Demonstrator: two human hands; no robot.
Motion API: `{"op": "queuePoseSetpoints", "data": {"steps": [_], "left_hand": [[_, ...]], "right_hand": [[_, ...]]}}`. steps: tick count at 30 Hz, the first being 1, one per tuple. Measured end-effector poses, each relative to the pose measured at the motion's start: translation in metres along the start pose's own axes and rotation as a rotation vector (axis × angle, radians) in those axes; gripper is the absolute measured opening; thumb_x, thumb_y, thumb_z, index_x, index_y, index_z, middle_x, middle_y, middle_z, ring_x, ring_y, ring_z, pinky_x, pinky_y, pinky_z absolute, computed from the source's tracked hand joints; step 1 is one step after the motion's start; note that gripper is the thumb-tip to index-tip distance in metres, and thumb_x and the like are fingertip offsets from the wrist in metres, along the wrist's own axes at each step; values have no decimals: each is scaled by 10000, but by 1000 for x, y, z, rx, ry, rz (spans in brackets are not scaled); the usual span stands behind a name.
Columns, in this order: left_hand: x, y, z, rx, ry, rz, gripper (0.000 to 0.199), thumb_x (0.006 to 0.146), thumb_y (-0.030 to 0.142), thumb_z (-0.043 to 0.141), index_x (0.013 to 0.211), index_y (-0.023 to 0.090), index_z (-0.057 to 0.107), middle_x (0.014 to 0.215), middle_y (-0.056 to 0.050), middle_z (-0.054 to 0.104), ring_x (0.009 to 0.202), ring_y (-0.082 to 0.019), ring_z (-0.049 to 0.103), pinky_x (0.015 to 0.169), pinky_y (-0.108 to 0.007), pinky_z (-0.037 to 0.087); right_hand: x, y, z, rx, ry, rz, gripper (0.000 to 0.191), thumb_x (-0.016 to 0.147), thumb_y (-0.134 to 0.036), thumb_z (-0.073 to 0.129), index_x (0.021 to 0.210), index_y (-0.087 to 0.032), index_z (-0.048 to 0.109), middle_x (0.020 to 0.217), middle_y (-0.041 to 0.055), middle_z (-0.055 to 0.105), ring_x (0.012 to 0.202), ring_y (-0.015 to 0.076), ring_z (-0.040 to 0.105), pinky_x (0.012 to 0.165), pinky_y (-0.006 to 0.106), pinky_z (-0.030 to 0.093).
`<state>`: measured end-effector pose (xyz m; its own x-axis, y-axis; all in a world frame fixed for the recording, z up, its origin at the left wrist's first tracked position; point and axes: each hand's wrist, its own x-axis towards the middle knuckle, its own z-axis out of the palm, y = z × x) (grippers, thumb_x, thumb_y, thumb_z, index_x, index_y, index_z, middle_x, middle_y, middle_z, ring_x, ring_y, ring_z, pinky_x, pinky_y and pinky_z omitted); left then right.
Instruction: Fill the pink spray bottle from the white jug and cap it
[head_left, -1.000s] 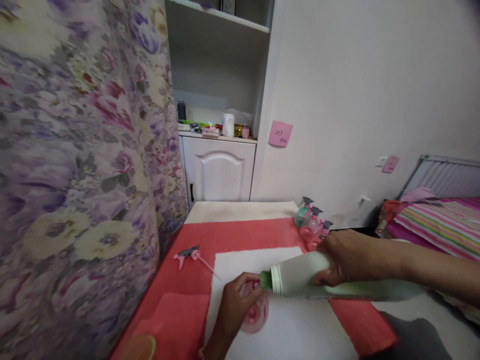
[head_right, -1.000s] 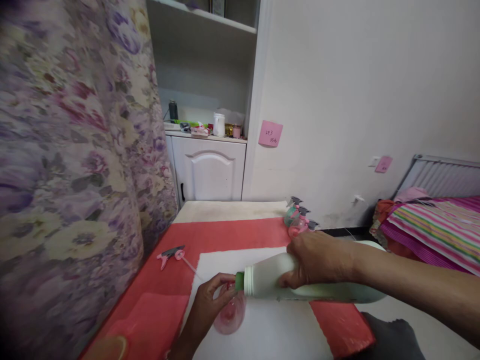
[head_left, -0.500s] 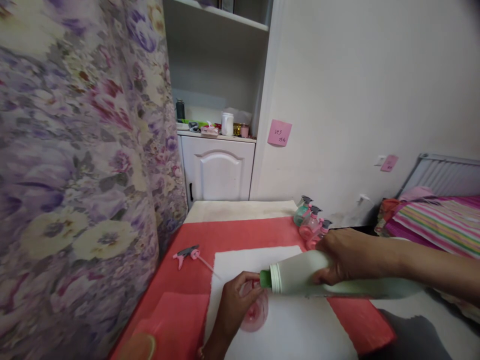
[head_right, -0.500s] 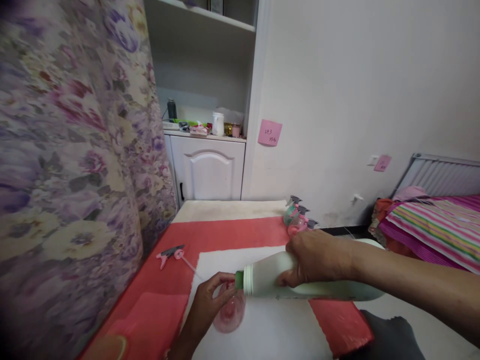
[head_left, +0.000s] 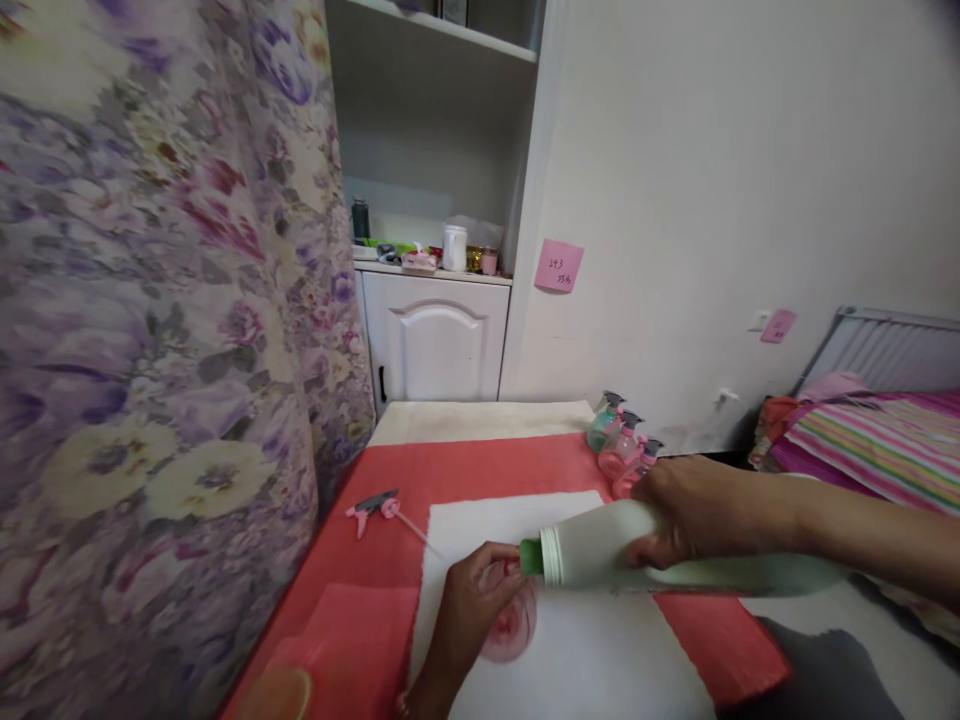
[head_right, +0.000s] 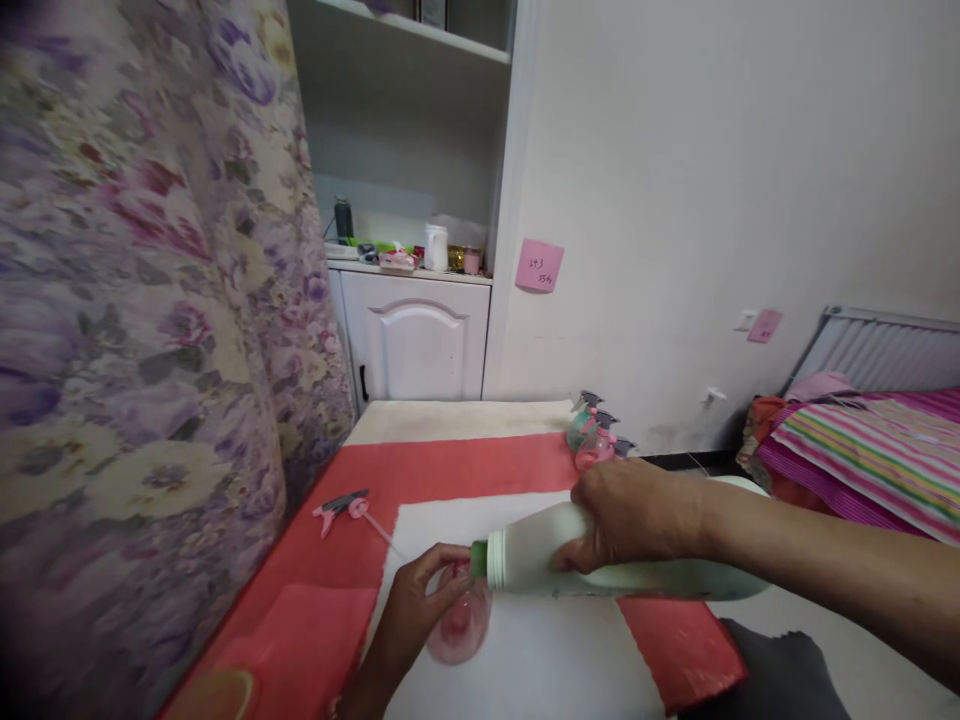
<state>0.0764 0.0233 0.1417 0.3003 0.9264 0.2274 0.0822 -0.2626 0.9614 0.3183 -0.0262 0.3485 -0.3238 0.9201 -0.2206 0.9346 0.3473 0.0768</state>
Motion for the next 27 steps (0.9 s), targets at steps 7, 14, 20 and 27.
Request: {"op": "queuePoseSetpoints", "data": {"steps": [7, 14, 20, 27], "left_hand": [[0, 0, 0, -8, 0, 1, 146, 718, 245, 673, 851, 197, 712, 848, -37, 739, 867, -226, 662, 802, -296, 477], [0, 1, 0, 1, 2, 0, 143, 713, 229, 662, 842, 192, 713, 850, -41, 741, 871, -225, 662, 807, -293, 475], [1, 0, 1, -18, 5, -6, 140, 708, 221, 665, 838, 200, 712, 840, -30, 741, 859, -219, 663, 790, -282, 479], [0, -1, 1, -2, 3, -2, 141, 710, 229, 673, 842, 196, 711, 834, -31, 733, 856, -219, 655, 790, -284, 470]], "right_hand": [[-1, -4, -4, 0, -23, 3, 458, 773, -599, 584, 783, -160, 712, 758, 114, 739, 682, 268, 685, 580, 323, 444], [-4, -10, -10, -5, -49, 38, 457, 761, -592, 591, 786, -153, 715, 761, 122, 734, 677, 262, 675, 581, 321, 439], [-4, -14, -14, -3, -65, 52, 452, 763, -575, 596, 812, -142, 716, 799, 143, 742, 726, 296, 689, 617, 347, 461], [-4, -13, -13, 5, -65, 53, 460, 756, -594, 598, 803, -151, 713, 791, 131, 735, 712, 285, 683, 602, 337, 452]]}}
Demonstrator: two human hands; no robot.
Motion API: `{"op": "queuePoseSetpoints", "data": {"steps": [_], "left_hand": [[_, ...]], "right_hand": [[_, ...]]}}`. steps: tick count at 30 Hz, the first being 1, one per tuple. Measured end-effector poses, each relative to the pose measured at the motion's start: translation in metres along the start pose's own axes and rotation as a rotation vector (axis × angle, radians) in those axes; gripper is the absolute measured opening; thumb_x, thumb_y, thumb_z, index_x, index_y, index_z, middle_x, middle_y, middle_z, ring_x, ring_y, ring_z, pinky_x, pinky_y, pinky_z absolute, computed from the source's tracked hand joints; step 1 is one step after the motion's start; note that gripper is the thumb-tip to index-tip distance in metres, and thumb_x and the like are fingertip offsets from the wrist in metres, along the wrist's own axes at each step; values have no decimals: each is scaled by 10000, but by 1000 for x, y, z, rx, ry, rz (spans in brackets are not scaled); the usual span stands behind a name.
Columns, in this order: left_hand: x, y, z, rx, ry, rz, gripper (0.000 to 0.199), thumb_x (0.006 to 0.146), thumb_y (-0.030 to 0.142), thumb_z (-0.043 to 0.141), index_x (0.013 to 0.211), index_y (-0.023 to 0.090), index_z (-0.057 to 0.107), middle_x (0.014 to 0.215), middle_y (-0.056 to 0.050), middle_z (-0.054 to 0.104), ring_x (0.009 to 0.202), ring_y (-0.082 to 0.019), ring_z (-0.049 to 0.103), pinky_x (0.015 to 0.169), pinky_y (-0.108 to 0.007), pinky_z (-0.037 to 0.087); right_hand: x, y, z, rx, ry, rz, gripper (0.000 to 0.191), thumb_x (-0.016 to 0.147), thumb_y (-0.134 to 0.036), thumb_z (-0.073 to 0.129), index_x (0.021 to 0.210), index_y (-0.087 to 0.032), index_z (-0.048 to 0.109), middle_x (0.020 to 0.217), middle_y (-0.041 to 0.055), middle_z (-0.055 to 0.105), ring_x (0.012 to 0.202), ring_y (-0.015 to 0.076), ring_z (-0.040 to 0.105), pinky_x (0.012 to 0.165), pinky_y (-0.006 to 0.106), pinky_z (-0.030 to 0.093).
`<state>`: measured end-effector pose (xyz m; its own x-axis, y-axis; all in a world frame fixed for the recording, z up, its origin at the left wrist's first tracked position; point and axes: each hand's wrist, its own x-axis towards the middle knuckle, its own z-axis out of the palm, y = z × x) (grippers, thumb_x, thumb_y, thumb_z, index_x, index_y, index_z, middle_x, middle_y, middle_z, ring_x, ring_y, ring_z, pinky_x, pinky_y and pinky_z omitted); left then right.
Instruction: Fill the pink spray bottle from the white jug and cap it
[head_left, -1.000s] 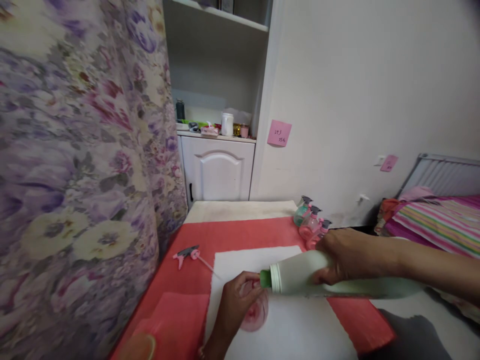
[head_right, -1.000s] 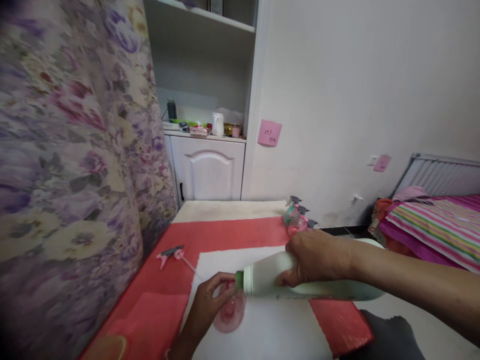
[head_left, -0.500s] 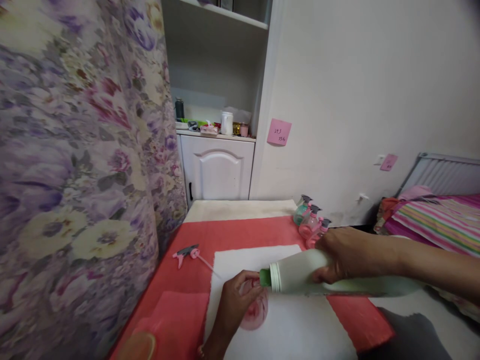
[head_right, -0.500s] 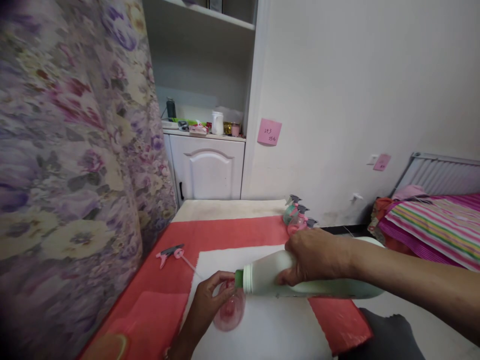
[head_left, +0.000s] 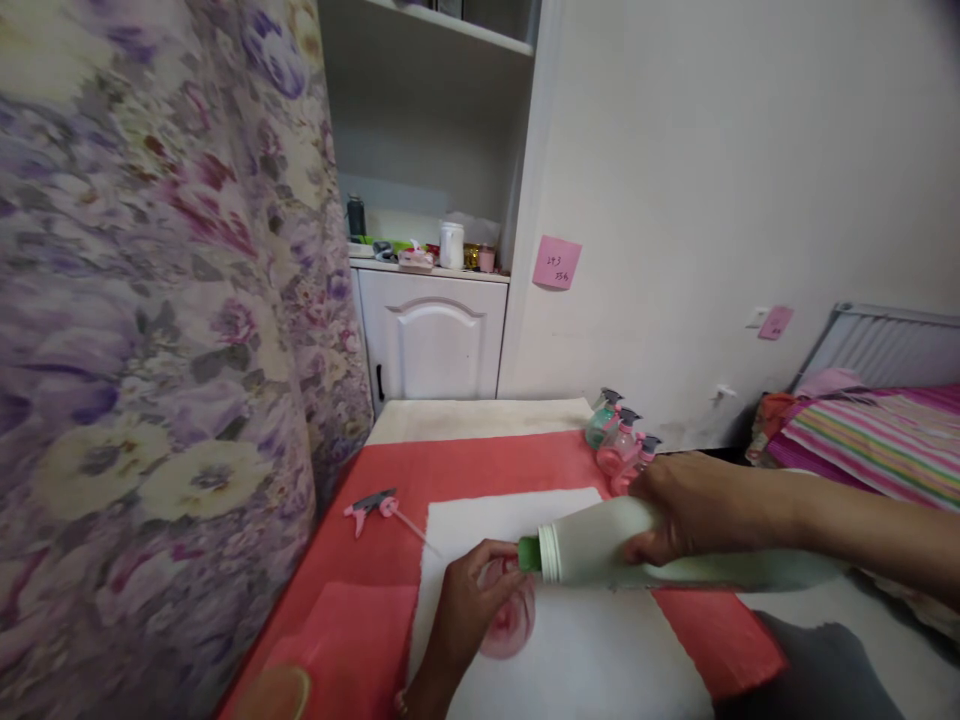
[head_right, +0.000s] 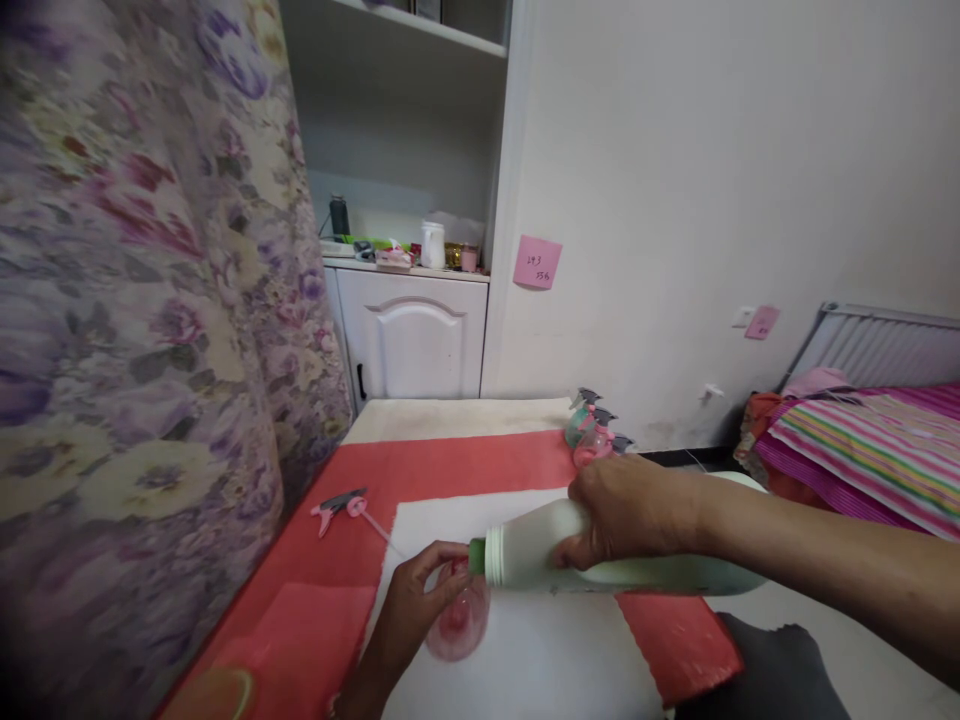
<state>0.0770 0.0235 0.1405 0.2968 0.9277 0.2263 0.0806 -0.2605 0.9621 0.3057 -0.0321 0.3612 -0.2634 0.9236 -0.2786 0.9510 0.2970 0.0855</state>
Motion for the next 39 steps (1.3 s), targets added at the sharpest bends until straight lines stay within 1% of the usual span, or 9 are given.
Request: {"op": "queuePoseSetpoints", "data": {"steps": [7, 10, 15, 23, 30, 39], "left_hand": [[0, -1, -1, 6, -4, -7, 136, 720, 243, 672, 842, 195, 707, 838, -33, 735, 856, -218, 655, 787, -282, 471], [0, 1, 0, 3, 1, -14, 139, 711, 240, 673, 838, 197, 708, 836, -33, 739, 851, -219, 660, 782, -282, 477], [-1, 3, 0, 3, 8, -11, 135, 702, 237, 668, 823, 199, 712, 837, -35, 744, 863, -227, 667, 795, -293, 488], [1, 3, 0, 18, -9, 2, 141, 717, 219, 653, 844, 206, 712, 844, -28, 745, 863, -223, 667, 800, -297, 486], [-1, 4, 0, 9, -7, 0, 142, 723, 252, 668, 847, 201, 715, 855, -37, 751, 871, -230, 670, 807, -304, 486], [1, 1, 0, 9, -2, 10, 131, 726, 238, 669, 844, 205, 714, 851, -28, 752, 871, -221, 672, 798, -287, 489]], "right_hand": [[3, 1, 1, -20, 12, 8, 456, 749, -591, 608, 792, -150, 713, 765, 136, 734, 687, 297, 680, 577, 340, 432], [2, 0, 0, -31, 0, 20, 475, 752, -602, 597, 802, -145, 716, 773, 143, 737, 697, 304, 684, 581, 345, 443], [-1, -2, -3, -26, -17, 7, 489, 775, -599, 573, 836, -136, 718, 795, 149, 741, 719, 289, 693, 615, 344, 470], [-1, -3, -3, -37, -17, 18, 492, 767, -606, 574, 822, -139, 716, 799, 161, 742, 728, 322, 699, 597, 359, 463], [1, 0, -1, -39, 9, -8, 498, 775, -623, 554, 813, -154, 717, 773, 141, 739, 696, 298, 686, 571, 342, 436], [1, -1, -2, -50, -9, 3, 517, 766, -633, 553, 821, -147, 720, 771, 133, 739, 693, 288, 691, 565, 334, 436]]}}
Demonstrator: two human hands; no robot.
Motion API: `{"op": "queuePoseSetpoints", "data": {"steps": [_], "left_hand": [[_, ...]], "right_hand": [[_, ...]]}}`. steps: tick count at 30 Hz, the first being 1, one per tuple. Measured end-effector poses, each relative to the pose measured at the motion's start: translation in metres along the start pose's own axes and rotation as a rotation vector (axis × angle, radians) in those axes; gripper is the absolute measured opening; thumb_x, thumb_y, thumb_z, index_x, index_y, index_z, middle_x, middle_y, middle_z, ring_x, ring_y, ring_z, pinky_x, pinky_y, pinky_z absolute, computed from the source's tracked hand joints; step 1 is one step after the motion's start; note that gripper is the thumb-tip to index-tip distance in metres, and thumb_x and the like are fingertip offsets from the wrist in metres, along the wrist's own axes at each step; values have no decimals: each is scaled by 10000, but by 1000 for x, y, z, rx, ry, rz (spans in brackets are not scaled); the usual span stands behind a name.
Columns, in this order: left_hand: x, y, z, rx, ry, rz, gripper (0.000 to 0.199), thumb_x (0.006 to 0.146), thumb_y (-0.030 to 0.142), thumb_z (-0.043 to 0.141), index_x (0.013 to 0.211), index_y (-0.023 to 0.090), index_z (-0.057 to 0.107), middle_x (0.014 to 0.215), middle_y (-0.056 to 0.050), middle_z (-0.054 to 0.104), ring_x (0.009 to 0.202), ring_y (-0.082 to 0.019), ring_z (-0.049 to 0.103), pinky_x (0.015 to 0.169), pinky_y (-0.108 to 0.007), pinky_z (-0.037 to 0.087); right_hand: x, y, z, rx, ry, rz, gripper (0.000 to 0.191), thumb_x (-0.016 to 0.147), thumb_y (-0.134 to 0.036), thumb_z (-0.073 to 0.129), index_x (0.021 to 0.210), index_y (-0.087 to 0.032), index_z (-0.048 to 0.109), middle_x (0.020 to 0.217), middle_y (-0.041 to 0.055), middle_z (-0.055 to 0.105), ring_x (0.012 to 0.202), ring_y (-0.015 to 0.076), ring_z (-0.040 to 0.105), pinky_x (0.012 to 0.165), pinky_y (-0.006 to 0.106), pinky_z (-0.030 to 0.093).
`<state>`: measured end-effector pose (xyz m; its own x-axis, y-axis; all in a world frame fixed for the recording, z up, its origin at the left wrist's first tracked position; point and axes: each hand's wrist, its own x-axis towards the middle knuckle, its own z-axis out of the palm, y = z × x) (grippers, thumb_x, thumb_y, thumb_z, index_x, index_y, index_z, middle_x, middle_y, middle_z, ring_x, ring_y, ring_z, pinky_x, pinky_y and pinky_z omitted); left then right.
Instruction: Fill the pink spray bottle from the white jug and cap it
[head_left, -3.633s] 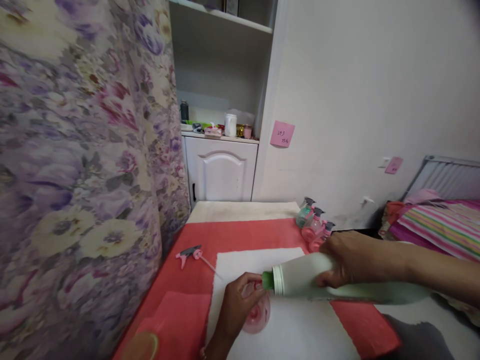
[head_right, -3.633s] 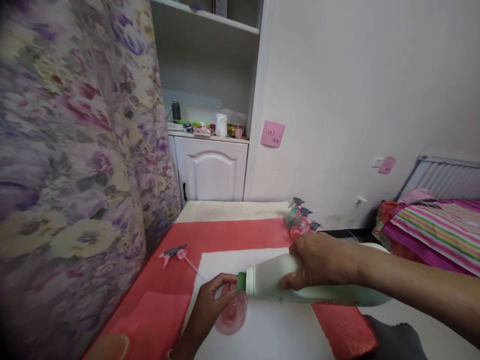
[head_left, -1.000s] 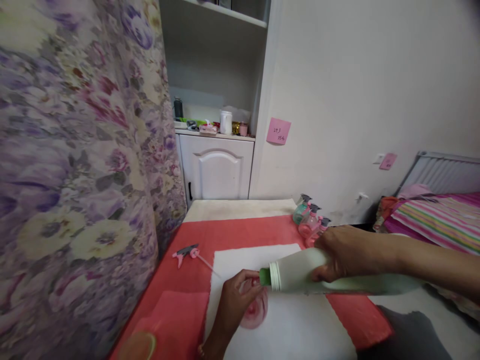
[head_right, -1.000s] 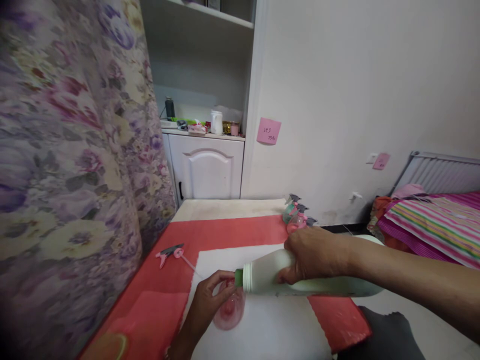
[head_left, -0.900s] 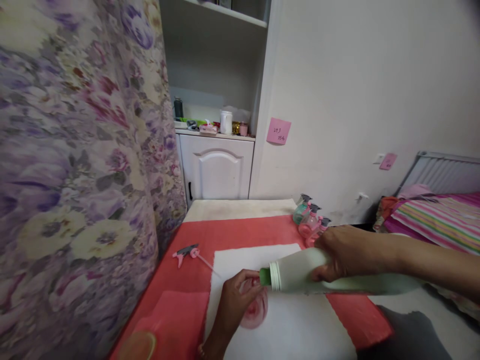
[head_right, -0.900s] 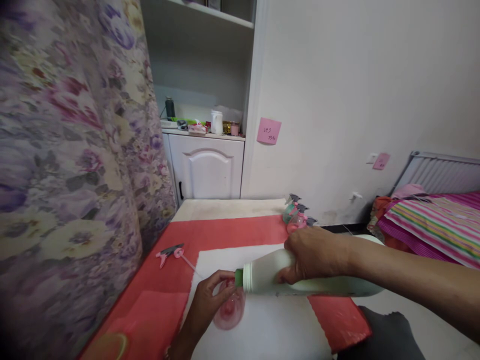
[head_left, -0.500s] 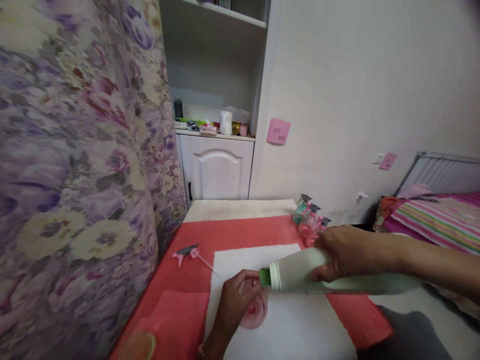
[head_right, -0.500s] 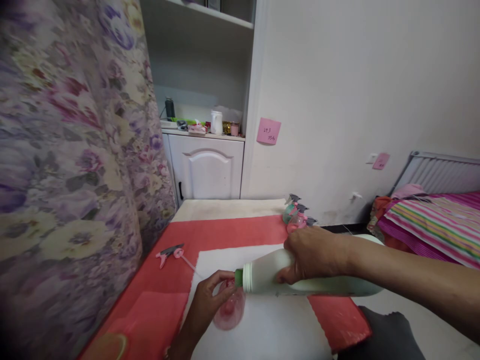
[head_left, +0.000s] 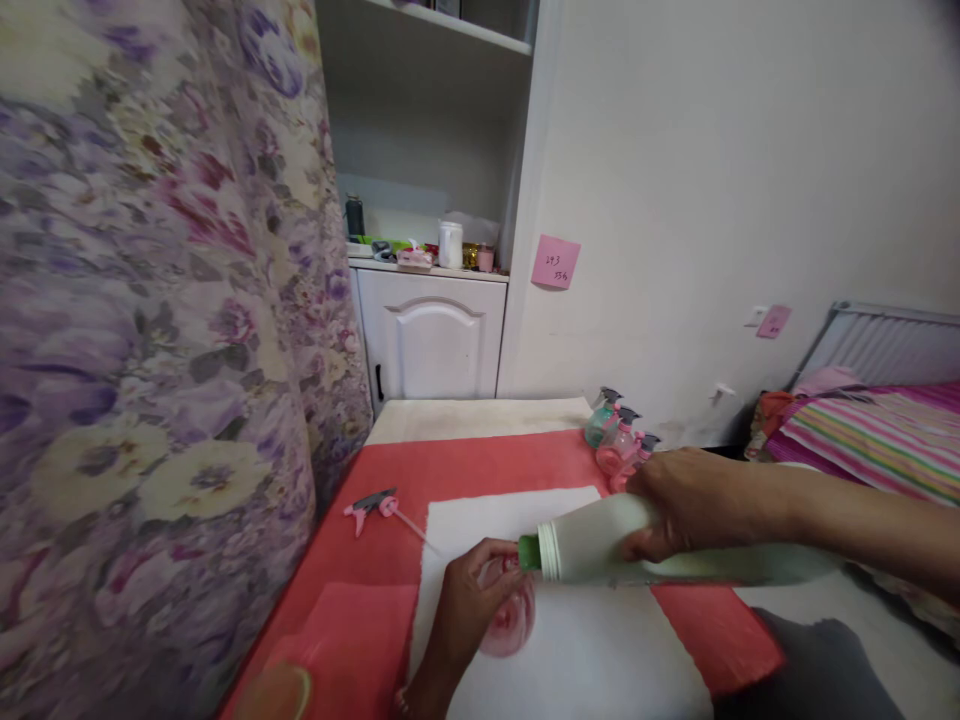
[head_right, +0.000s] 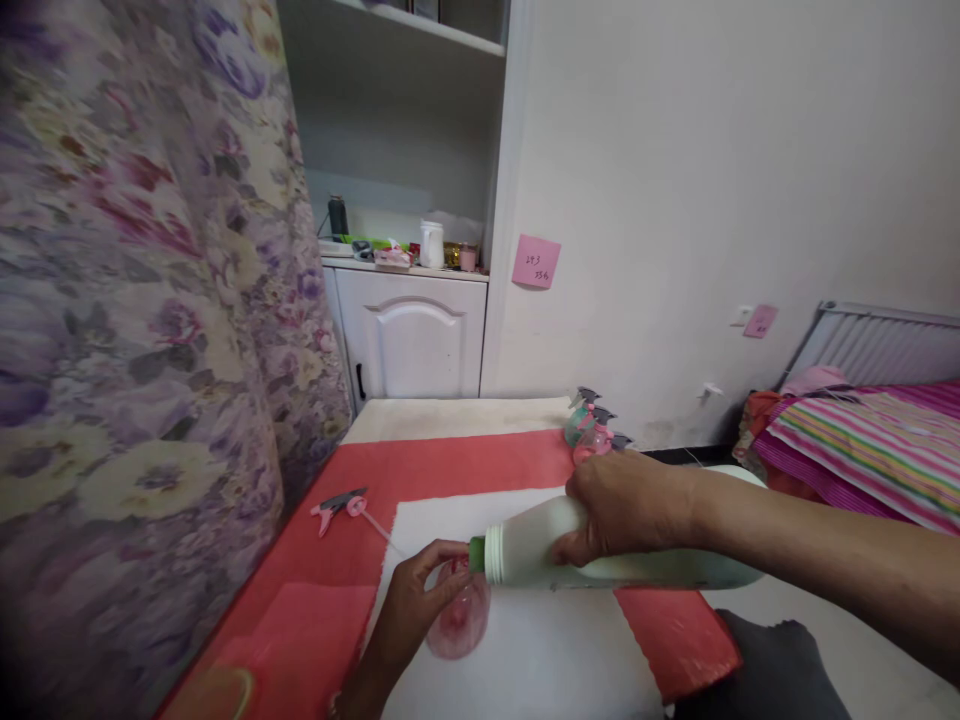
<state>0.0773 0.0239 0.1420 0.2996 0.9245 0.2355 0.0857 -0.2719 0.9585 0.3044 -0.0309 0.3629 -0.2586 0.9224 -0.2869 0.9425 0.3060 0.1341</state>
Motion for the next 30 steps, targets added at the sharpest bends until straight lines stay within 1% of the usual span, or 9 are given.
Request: {"op": "queuePoseSetpoints", "data": {"steps": [7, 12, 20, 25, 30], "left_hand": [[-1, -2, -1, 7, 5, 8, 131, 727, 253, 680, 846, 212, 719, 858, -26, 758, 874, -224, 678, 801, -290, 492], [-1, 0, 0, 11, 9, 6, 136, 720, 255, 669, 836, 206, 718, 845, -34, 757, 864, -232, 677, 792, -301, 497], [-1, -2, -1, 22, 13, 14, 139, 718, 260, 674, 840, 208, 718, 844, -29, 757, 859, -231, 675, 790, -301, 499], [-1, 1, 0, 2, 0, 8, 133, 725, 256, 675, 839, 202, 715, 843, -28, 756, 859, -224, 675, 783, -283, 495], [-2, 2, -1, 0, -6, 0, 137, 729, 232, 664, 853, 205, 714, 869, -31, 758, 882, -227, 677, 806, -287, 490]], "right_hand": [[-1, 0, -1, -16, 9, 0, 499, 784, -619, 546, 817, -153, 721, 778, 151, 744, 704, 295, 694, 576, 344, 442], [0, 0, 1, 1, 1, -7, 484, 782, -615, 548, 816, -163, 718, 788, 130, 745, 705, 281, 696, 572, 328, 438], [-1, -4, -4, 4, -8, 8, 487, 773, -606, 565, 808, -147, 721, 778, 142, 743, 704, 296, 690, 576, 334, 426], [0, 1, 0, 44, 3, -13, 500, 751, -643, 579, 794, -165, 720, 772, 133, 735, 689, 295, 678, 591, 351, 448], [1, 3, 2, 45, 9, -9, 484, 744, -627, 598, 802, -161, 714, 788, 132, 734, 701, 297, 674, 601, 351, 444]]}}
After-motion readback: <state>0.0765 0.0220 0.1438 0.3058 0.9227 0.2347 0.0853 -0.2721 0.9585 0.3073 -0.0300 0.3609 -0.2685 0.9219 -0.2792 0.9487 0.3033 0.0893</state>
